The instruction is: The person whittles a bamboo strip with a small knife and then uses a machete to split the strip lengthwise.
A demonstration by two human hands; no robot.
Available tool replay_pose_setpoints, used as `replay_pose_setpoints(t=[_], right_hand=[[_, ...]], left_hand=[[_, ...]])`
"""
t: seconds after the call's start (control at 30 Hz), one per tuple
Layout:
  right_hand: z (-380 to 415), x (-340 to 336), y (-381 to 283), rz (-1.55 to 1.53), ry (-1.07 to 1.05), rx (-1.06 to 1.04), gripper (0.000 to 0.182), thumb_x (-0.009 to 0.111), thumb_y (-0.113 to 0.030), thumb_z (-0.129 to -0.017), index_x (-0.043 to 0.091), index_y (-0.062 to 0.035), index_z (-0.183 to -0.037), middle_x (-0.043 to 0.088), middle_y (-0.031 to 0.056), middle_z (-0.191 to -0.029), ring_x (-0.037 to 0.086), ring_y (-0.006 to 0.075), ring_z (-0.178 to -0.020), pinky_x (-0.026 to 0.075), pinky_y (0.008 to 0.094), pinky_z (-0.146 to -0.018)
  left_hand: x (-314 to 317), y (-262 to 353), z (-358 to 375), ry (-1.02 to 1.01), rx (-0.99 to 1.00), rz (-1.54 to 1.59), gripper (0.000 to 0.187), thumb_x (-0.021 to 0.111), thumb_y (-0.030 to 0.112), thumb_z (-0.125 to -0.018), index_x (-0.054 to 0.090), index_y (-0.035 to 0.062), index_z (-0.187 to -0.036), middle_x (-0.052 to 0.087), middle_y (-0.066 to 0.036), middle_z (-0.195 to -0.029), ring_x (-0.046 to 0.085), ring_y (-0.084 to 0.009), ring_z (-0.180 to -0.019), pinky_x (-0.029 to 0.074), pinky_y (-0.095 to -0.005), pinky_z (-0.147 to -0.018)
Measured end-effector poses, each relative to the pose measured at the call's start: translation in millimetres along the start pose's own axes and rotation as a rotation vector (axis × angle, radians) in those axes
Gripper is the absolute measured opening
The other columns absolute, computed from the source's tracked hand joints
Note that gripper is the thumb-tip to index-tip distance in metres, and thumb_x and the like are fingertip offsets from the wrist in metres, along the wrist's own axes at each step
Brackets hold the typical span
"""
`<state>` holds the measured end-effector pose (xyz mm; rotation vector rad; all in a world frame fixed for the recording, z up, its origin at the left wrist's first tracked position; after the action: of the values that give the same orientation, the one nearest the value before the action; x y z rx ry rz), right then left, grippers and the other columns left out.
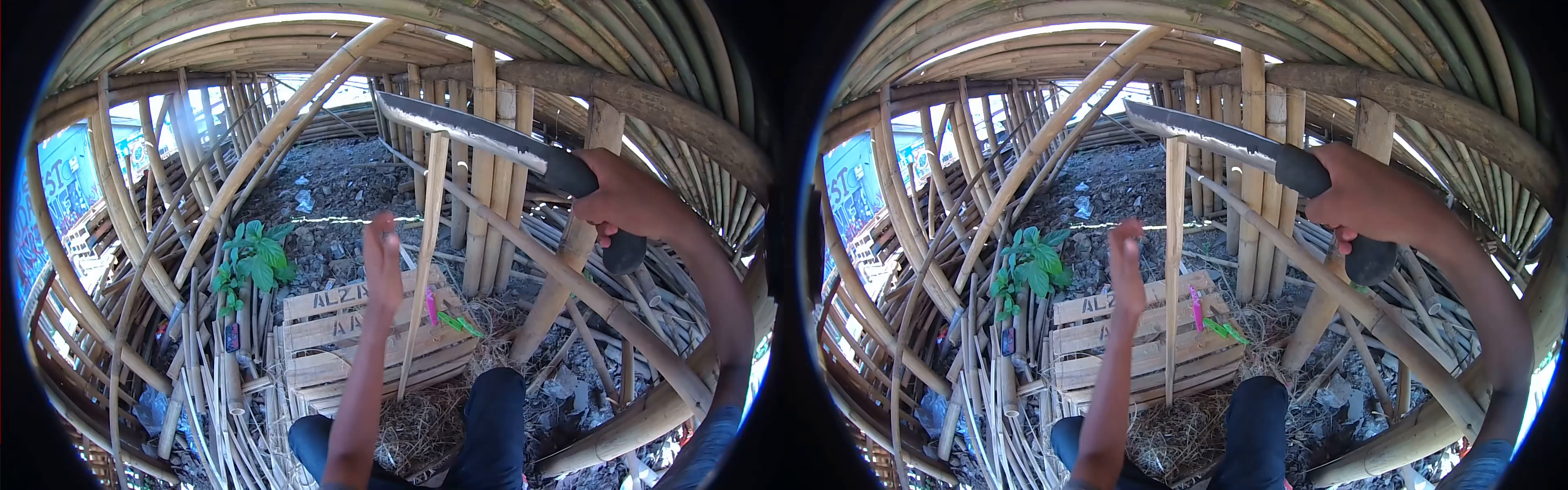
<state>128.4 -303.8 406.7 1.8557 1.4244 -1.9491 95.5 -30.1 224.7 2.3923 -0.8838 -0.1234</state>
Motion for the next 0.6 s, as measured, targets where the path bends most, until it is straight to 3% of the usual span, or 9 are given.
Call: replay_pose_setpoints(t=[0.03, 0.1, 0.17, 0.23, 0.33, 0.37, 0.4, 0.43, 0.6], right_hand=[[0.3, 1.0, 2.2, -0.001, -0.004, -0.003, 0.028, 0.055, -0.004, -0.073, 0.048, 0.0063, -0.099, 0.048, 0.0028, -0.06, 0.054, 0.0112, -0.047, 0.044, 0.0266, -0.045], [-1.3, 2.4, 4.4, -0.01, -0.04, -0.048, 0.043, 0.057, -0.003, -0.075, 0.045, 0.0074, -0.115, 0.049, 0.0029, -0.061, 0.053, 0.0109, -0.045, 0.045, 0.0248, -0.043], [0.3, 1.2, 2.2, -0.011, -0.032, -0.03, 0.043, 0.057, -0.003, -0.075, 0.045, 0.0077, -0.115, 0.049, 0.003, -0.061, 0.053, 0.0108, -0.045, 0.045, 0.025, -0.043], [0.7, -0.8, 2.2, -0.008, -0.019, -0.01, 0.043, 0.057, -0.003, -0.076, 0.044, 0.008, -0.115, 0.049, 0.0031, -0.061, 0.053, 0.0108, -0.046, 0.046, 0.0252, -0.044], [3.7, 1.2, 0.4, -0.014, -0.026, 0.004, 0.045, 0.058, -0.003, -0.076, 0.044, 0.0085, -0.117, 0.054, 0.0056, -0.065, 0.057, 0.0114, -0.048, 0.047, 0.0252, -0.044], [2.5, 1.8, 3.6, -0.016, -0.022, 0.003, 0.045, 0.058, -0.003, -0.076, 0.044, 0.0085, -0.117, 0.054, 0.0056, -0.065, 0.057, 0.0114, -0.048, 0.047, 0.0252, -0.044], [-0.1, 6.0, 8.1, 0.017, -0.087, 0.017, 0.045, 0.058, -0.003, -0.076, 0.044, 0.0083, -0.117, 0.055, 0.0061, -0.066, 0.057, 0.0116, -0.048, 0.047, 0.0251, -0.045], [-2.4, 8.2, 10.8, 0.051, -0.147, 0.028, 0.046, 0.058, -0.002, -0.075, 0.045, 0.0082, -0.118, 0.056, 0.0067, -0.067, 0.058, 0.0118, -0.049, 0.047, 0.025, -0.045], [-1.2, 17.2, 14.4, 0.007, -0.151, 0.075, 0.034, 0.056, -0.005, -0.075, 0.05, 0.0076, -0.106, 0.055, 0.0076, -0.066, 0.059, 0.0141, -0.054, 0.048, 0.0285, -0.05]], left_hand=[[-6.0, 41.4, -40.6, -0.046, 0.136, -0.026, 0.05, 0.035, 0.042, -0.097, 0.048, 0.0002, -0.121, 0.053, -0.015, -0.114, 0.049, -0.026, -0.11, 0.036, -0.0362, -0.095], [-2.2, 129.8, -116.0, -0.116, 0.442, -0.049, 0.042, 0.039, 0.034, -0.095, 0.055, -0.0007, -0.114, 0.057, -0.016, -0.108, 0.054, -0.028, -0.105, 0.038, -0.0361, -0.093], [24.3, 181.0, -188.0, -0.384, 0.67, -0.234, 0.063, 0.03, 0.055, -0.094, 0.051, 0.0076, -0.129, 0.051, -0.017, -0.13, 0.049, -0.0324, -0.118, 0.038, -0.0424, -0.099], [59.7, 186.0, -244.3, -0.727, 0.354, -0.088, 0.069, 0.026, 0.063, -0.093, 0.039, 0.0149, -0.14, 0.043, -0.012, -0.139, 0.031, -0.0248, -0.134, 0.018, -0.0457, -0.112], [80.6, 154.6, -265.5, -0.686, 0.382, -0.517, 0.079, 0.022, 0.071, -0.088, 0.039, 0.013, -0.139, 0.034, -0.016, -0.145, 0.038, -0.0367, -0.129, 0.03, -0.0514, -0.106], [103.7, 96.5, -252.5, -0.883, 0.197, -0.43, 0.083, 0.016, 0.077, -0.082, 0.029, 0.0229, -0.144, 0.021, -0.013, -0.151, 0.022, -0.0381, -0.137, 0.017, -0.0574, -0.11], [113.2, 40.5, -213.0, -1.078, 0.044, -0.822, 0.079, 0.007, 0.077, -0.082, 0.024, 0.0331, -0.145, 0.014, -0.012, -0.153, 0.009, -0.0361, -0.141, 0.009, -0.057, -0.112], [109.3, 46.6, -171.4, -1.254, -0.075, -0.853, 0.075, 0.004, 0.076, -0.082, 0.029, 0.0393, -0.142, 0.011, -0.004, -0.154, 0.005, -0.0285, -0.142, 0.002, -0.0547, -0.114], [109.6, 38.9, -176.2, -1.248, -0.083, -0.721, 0.084, -0.003, 0.082, -0.073, 0.021, 0.0418, -0.143, 0.012, 0.001, -0.153, 0.001, -0.0285, -0.142, -0.001, -0.0575, -0.113]])
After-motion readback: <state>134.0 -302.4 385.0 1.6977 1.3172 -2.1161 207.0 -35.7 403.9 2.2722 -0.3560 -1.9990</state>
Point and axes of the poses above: each hand's wrist, its own z-axis away from the middle knuckle, its own x-axis out of the palm, y = z × x, the point moved 7 cm from there along -z, towards the middle knuckle
